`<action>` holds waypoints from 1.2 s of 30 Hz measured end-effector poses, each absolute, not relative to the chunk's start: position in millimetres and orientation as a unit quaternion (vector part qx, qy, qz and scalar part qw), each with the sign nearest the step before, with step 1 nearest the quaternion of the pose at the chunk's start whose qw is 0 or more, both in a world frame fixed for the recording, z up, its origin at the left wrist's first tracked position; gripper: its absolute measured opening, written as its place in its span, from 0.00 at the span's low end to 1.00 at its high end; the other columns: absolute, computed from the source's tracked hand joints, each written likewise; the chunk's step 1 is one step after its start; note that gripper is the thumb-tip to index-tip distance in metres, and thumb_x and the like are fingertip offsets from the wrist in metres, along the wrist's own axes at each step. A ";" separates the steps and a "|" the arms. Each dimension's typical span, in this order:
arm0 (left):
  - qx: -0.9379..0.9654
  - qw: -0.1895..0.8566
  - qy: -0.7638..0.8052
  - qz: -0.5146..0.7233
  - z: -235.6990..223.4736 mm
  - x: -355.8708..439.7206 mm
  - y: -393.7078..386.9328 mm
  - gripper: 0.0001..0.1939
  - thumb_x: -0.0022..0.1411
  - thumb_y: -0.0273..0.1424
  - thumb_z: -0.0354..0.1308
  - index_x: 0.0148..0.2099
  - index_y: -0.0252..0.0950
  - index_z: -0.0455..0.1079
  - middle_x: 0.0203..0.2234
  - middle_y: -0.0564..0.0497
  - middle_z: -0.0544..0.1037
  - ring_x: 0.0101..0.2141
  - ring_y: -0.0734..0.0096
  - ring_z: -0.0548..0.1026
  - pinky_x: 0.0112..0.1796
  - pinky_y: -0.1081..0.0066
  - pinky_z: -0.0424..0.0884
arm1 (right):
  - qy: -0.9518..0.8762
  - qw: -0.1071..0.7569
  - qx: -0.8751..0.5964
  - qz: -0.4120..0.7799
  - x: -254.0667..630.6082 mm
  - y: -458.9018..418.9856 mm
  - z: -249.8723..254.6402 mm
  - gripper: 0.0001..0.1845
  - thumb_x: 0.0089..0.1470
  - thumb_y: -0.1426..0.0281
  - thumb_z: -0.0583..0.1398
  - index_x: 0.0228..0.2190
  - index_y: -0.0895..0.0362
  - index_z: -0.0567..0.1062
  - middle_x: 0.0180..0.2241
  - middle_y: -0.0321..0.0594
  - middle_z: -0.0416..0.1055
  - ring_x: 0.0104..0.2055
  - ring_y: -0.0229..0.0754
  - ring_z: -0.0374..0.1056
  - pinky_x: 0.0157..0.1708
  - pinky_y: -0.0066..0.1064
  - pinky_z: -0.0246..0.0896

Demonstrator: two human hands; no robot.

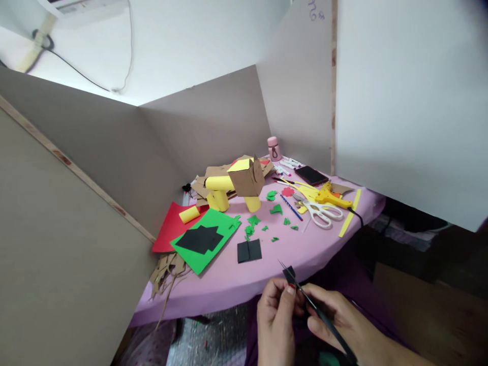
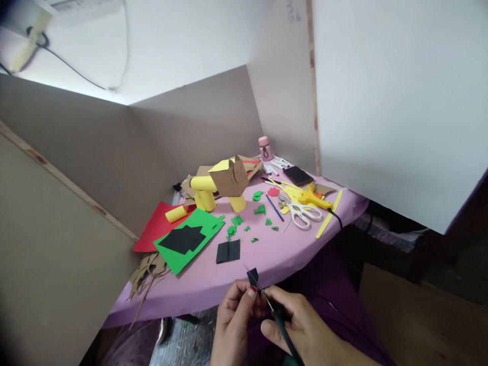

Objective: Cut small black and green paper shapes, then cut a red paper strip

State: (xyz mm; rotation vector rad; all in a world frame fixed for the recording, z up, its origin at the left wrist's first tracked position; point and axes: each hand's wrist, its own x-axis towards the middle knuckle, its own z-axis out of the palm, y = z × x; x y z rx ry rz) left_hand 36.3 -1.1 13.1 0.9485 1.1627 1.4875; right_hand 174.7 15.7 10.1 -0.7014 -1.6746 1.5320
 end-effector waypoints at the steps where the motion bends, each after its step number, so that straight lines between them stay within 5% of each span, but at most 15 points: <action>1: 0.388 0.492 0.480 0.614 12.9 36.1 -0.8 0.11 0.56 0.35 0.60 0.26 0.34 0.67 0.17 0.56 0.68 0.20 0.77 0.63 0.24 0.76 0.60 | -0.653 0.373 -0.274 0.599 174.5 15.5 8.8 0.18 0.53 0.58 0.59 0.40 0.57 0.73 0.33 0.38 0.68 0.38 0.45 0.63 0.39 0.30 0.62; 8: 0.375 0.499 0.478 0.617 12.5 35.7 -2.6 0.10 0.57 0.34 0.59 0.27 0.34 0.67 0.17 0.56 0.69 0.21 0.76 0.64 0.25 0.76 0.61 | -0.663 0.373 -0.267 0.592 173.5 16.7 5.4 0.14 0.55 0.60 0.58 0.36 0.58 0.73 0.30 0.35 0.66 0.33 0.41 0.63 0.35 0.27 0.62; 20: 0.361 0.512 0.473 0.620 14.3 33.6 -3.1 0.10 0.55 0.35 0.60 0.27 0.34 0.67 0.17 0.56 0.69 0.21 0.76 0.65 0.25 0.75 0.62 | -0.674 0.372 -0.273 0.577 174.9 12.0 22.7 0.21 0.53 0.55 0.58 0.43 0.55 0.76 0.41 0.42 0.74 0.42 0.48 0.69 0.43 0.32 0.65; 28: 0.406 0.481 0.499 0.596 12.3 30.4 -3.5 0.10 0.57 0.34 0.59 0.27 0.34 0.68 0.18 0.55 0.70 0.21 0.75 0.65 0.25 0.75 0.62 | -0.707 0.370 -0.290 0.529 175.3 14.6 13.2 0.21 0.53 0.55 0.58 0.41 0.56 0.75 0.31 0.40 0.73 0.34 0.46 0.68 0.35 0.30 0.66; 36: 0.433 0.484 0.505 0.568 21.6 30.1 -2.0 0.10 0.58 0.34 0.56 0.27 0.35 0.66 0.17 0.55 0.69 0.21 0.75 0.64 0.24 0.76 0.60 | -0.708 0.364 -0.281 0.536 177.5 15.9 17.4 0.21 0.53 0.56 0.58 0.44 0.56 0.74 0.32 0.39 0.73 0.35 0.46 0.68 0.35 0.29 0.65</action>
